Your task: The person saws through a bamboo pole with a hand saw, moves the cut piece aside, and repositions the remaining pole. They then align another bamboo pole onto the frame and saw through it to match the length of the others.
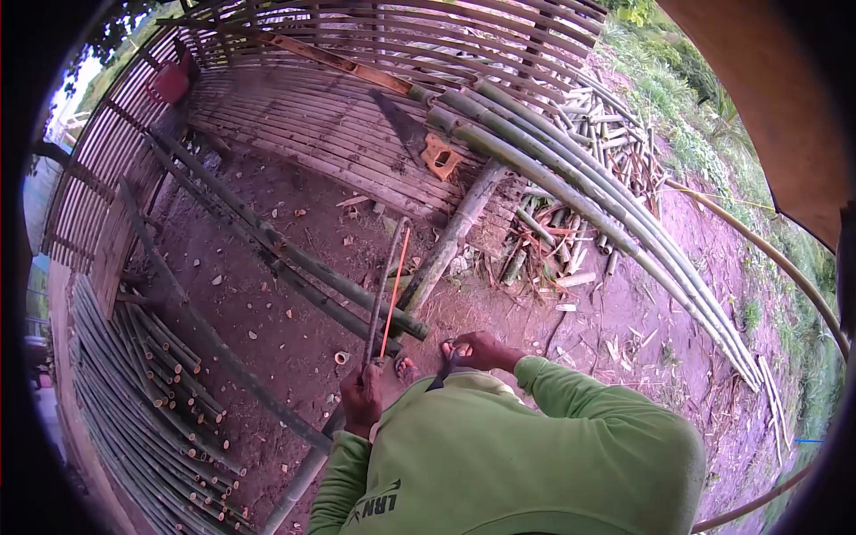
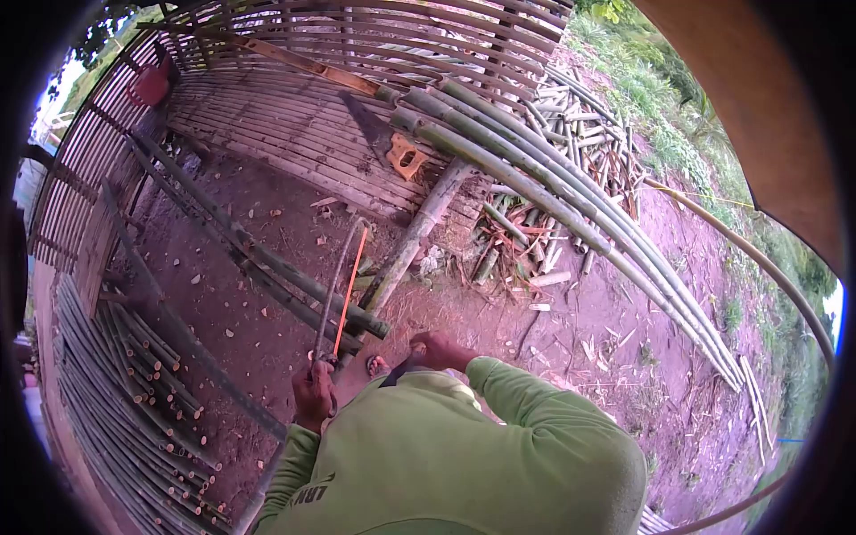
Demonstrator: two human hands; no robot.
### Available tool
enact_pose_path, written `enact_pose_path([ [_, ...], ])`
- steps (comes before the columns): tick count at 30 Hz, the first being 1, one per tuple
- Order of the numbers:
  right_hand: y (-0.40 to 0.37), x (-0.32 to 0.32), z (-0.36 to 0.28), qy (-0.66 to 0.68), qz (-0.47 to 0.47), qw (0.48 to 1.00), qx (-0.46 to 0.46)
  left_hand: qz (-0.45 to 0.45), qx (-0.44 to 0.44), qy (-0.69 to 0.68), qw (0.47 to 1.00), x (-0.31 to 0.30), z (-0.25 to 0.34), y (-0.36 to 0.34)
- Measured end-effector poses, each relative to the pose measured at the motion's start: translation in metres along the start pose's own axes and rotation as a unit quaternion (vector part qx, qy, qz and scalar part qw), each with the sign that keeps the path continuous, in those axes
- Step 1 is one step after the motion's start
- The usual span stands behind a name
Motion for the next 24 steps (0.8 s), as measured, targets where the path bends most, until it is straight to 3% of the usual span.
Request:
enact_pose_path([
  [1, 0.007, -0.002, -0.044, 0.080, 0.009, 0.995, -0.066, -0.003, -0.042, -0.064, 0.997, 0.016, 0.004, 0.018],
  [2, 0.005, -0.024, -0.102, 0.081, -0.017, 0.993, -0.085, 0.004, -0.021, -0.121, 0.992, 0.033, 0.017, 0.036],
  [4, 0.005, -0.062, -0.171, -0.034, 0.109, 0.973, -0.200, -0.009, 0.022, -0.184, 0.983, 0.062, 0.032, 0.075],
  [6, 0.012, -0.095, -0.185, 0.031, 0.172, 0.967, -0.187, 0.002, -0.064, -0.296, 0.953, 0.092, 0.037, 0.098],
  [7, 0.017, -0.115, -0.176, -0.003, 0.244, 0.957, -0.157, -0.057, -0.025, -0.253, 0.965, 0.103, 0.029, 0.122],
  [8, 0.027, -0.128, -0.151, -0.054, 0.241, 0.968, -0.048, -0.081, -0.011, -0.259, 0.962, 0.116, 0.034, 0.128],
  [10, 0.039, -0.161, -0.119, -0.118, 0.251, 0.960, 0.036, -0.171, 0.054, -0.105, 0.978, 0.131, 0.033, 0.137],
  [13, 0.066, -0.184, -0.069, -0.231, 0.222, 0.947, -0.001, -0.152, 0.115, 0.016, 0.982, 0.120, 0.040, 0.115],
  [15, 0.092, -0.209, -0.029, -0.275, 0.227, 0.934, 0.024, -0.120, 0.165, 0.132, 0.970, 0.080, 0.000, 0.104],
  [16, 0.106, -0.221, -0.009, -0.297, 0.224, 0.928, 0.035, -0.105, 0.153, 0.147, 0.972, 0.055, -0.017, 0.095],
  [17, 0.121, -0.235, 0.010, -0.316, 0.208, 0.925, 0.040, -0.068, 0.053, 0.168, 0.982, 0.025, -0.039, 0.081],
  [19, 0.155, -0.253, 0.044, -0.348, 0.172, 0.920, 0.049, 0.016, -0.021, 0.271, 0.962, -0.036, -0.072, 0.044],
  [20, 0.173, -0.259, 0.057, -0.370, 0.167, 0.914, 0.011, 0.055, -0.085, 0.323, 0.941, -0.054, -0.068, 0.024],
  [24, 0.220, -0.269, 0.091, -0.398, 0.122, 0.908, -0.042, 0.152, -0.133, 0.341, 0.918, -0.083, -0.061, -0.030],
])
Point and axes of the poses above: each hand's wrist, its own y-axis towards the middle knuckle, its own x-axis out of the palm, z = x × y, the point moved 10 cm from there along y, towards the middle knuckle, and after that the axes turned 11 degrees about -y, right-handed, at the moved point
